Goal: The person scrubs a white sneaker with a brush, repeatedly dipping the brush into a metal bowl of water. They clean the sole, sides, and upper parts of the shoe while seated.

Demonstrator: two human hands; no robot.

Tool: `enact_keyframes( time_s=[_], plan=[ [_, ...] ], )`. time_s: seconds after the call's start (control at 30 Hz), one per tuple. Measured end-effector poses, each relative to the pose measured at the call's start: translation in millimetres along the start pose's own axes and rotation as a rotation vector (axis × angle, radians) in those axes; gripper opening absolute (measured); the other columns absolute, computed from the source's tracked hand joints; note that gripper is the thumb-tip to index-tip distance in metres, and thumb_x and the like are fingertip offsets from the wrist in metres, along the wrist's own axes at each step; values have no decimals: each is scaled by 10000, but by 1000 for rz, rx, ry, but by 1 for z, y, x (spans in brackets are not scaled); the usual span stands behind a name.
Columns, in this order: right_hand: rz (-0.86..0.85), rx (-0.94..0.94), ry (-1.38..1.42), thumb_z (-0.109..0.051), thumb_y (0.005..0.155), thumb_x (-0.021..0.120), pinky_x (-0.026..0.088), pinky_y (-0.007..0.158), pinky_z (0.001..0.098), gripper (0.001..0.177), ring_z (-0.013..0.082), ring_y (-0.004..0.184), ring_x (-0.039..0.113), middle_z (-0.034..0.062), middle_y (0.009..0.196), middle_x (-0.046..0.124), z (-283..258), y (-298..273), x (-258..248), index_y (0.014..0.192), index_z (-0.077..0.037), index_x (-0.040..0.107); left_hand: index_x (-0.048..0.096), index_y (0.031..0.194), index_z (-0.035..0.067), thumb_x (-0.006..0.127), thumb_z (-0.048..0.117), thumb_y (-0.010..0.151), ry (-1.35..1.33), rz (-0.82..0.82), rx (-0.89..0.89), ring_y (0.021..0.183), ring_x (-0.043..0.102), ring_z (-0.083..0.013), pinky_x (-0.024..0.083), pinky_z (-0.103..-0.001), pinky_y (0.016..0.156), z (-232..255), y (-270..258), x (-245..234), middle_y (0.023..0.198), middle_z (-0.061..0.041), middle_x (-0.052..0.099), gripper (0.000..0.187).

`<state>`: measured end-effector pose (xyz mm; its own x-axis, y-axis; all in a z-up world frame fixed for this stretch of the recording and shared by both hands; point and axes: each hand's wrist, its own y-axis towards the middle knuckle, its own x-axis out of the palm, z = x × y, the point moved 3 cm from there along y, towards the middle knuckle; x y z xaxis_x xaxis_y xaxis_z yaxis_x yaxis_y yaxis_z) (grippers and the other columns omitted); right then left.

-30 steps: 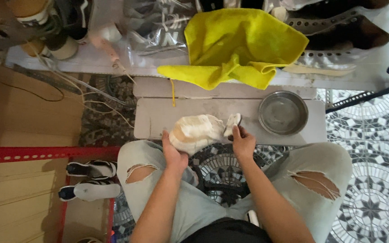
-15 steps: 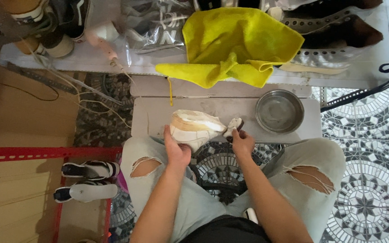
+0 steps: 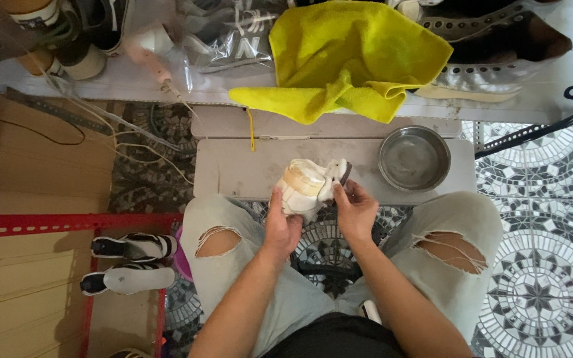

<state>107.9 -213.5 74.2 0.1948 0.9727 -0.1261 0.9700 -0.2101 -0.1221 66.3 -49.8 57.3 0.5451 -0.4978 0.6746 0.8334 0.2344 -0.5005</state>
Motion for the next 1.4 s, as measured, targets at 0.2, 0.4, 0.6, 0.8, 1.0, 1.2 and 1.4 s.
enact_keyframes(
  time_s=[0.2,0.4,0.6,0.8,1.0,1.2,1.4],
  plan=[
    [66,-127,-13,-123,1025,893,553,592,406,307,172,784,643,251,885,764,-22,-3,-23,1176,124,790,578,1633,133,580,472,1157,89,-75,-8,1528,569,-376,392,-625,1328,-9,-2,0,1664,-181,597,584],
    [-36,-543,-130,-169,991,930,528,521,319,277,177,661,675,154,888,704,-101,-1,-56,1162,21,822,681,1516,105,678,447,1130,165,-35,-23,1383,700,-298,515,-576,1235,-30,4,-14,1501,-155,741,516],
    [-307,-951,-562,-188,961,953,514,467,348,355,294,623,659,137,929,644,-194,-3,-57,1205,36,827,570,1522,-35,496,845,1050,600,-21,-152,1524,572,-354,436,-610,1272,14,-47,74,1503,-276,648,1002],
    [-385,-1325,-740,-253,1027,846,457,443,345,246,256,554,580,120,822,605,-192,-20,-57,1162,-48,839,641,1305,42,147,798,1157,600,-76,-61,998,628,-183,538,-443,944,-4,-24,46,1145,-116,592,915],
    [-308,-1353,-722,-397,1050,851,397,443,362,357,236,551,533,107,804,603,-167,7,-75,1128,-49,836,580,1462,48,129,781,1172,612,-86,-102,1194,590,-254,487,-486,1064,-18,-14,42,1287,-126,550,908],
    [-570,-1025,-839,-325,891,931,469,430,313,347,183,510,607,68,762,661,-170,-20,-75,1118,-71,866,427,1694,-32,173,800,1125,518,-31,-109,1641,399,-415,369,-599,1302,44,-61,87,1724,-303,451,1039],
    [-496,-357,-246,-142,1104,661,539,576,317,409,163,684,637,189,953,729,-177,-6,-92,1430,104,687,366,1690,-71,247,864,1086,590,-31,-156,1664,343,-463,335,-630,1324,35,-51,77,1745,-335,398,1119]
  ],
)
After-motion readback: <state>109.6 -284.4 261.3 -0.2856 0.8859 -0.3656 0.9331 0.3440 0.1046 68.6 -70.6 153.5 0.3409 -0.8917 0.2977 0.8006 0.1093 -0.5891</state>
